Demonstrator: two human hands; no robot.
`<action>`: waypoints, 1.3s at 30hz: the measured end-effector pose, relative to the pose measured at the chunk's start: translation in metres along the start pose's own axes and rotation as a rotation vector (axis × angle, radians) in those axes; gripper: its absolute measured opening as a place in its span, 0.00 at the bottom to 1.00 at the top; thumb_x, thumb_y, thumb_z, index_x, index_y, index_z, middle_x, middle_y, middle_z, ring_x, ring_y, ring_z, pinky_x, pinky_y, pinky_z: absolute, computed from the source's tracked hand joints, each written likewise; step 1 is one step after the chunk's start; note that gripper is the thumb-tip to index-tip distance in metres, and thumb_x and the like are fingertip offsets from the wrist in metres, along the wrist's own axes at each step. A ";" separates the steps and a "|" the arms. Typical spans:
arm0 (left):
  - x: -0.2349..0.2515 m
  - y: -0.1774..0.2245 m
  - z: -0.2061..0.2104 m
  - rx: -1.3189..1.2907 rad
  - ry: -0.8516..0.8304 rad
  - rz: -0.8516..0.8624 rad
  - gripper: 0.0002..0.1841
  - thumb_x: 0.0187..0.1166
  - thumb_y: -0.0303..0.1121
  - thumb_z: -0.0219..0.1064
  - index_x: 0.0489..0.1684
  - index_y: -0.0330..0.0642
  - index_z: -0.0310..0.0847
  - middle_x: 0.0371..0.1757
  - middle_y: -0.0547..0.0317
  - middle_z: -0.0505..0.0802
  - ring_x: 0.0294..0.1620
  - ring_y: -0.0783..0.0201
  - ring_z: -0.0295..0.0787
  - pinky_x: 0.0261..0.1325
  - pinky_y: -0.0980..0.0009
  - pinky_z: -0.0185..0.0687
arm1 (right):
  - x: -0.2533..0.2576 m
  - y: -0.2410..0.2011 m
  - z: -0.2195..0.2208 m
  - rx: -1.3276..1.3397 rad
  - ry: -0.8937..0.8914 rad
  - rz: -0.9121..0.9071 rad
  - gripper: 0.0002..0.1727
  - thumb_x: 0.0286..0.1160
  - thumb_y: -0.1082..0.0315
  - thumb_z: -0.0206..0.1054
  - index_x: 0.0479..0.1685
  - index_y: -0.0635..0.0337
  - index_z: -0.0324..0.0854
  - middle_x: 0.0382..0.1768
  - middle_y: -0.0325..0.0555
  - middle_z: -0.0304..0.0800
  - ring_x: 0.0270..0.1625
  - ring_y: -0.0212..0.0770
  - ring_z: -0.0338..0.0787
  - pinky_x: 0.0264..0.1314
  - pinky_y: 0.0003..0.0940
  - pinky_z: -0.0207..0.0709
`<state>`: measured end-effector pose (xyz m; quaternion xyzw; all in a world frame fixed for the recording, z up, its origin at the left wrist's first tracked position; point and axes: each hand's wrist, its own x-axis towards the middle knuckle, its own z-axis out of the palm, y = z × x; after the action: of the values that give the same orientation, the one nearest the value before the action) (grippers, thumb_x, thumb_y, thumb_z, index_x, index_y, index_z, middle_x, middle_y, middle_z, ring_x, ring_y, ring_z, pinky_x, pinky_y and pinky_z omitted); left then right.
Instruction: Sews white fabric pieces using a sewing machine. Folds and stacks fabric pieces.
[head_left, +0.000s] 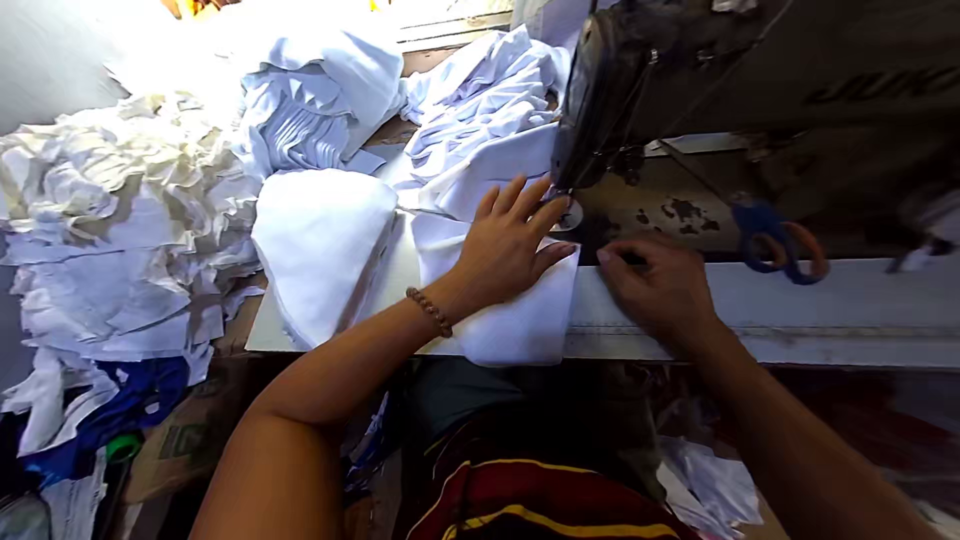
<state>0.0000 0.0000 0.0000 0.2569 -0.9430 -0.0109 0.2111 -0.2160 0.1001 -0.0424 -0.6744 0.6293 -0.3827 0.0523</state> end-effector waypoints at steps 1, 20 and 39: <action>-0.004 0.000 0.020 -0.052 -0.098 -0.039 0.29 0.90 0.52 0.48 0.80 0.44 0.78 0.85 0.46 0.77 0.89 0.40 0.65 0.86 0.36 0.56 | 0.006 0.002 -0.003 -0.021 -0.051 0.074 0.16 0.82 0.62 0.65 0.44 0.67 0.90 0.47 0.61 0.91 0.55 0.61 0.89 0.59 0.61 0.80; 0.016 -0.013 0.055 -0.028 -0.274 -0.221 0.29 0.92 0.44 0.43 0.90 0.45 0.66 0.91 0.56 0.70 0.94 0.48 0.56 0.90 0.35 0.44 | 0.087 0.017 0.032 -0.105 -0.284 0.191 0.14 0.83 0.66 0.60 0.39 0.69 0.86 0.45 0.63 0.87 0.60 0.64 0.83 0.67 0.65 0.64; 0.028 -0.023 0.067 -0.080 -0.192 -0.265 0.36 0.89 0.52 0.33 0.86 0.35 0.68 0.86 0.37 0.74 0.91 0.32 0.58 0.83 0.19 0.34 | 0.074 0.004 0.035 -0.053 -0.093 0.299 0.12 0.79 0.71 0.67 0.55 0.64 0.90 0.61 0.59 0.88 0.70 0.58 0.82 0.71 0.62 0.73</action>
<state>-0.0377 -0.0394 -0.0535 0.3683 -0.9155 -0.1008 0.1266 -0.2051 0.0194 -0.0359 -0.5913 0.7295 -0.3221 0.1200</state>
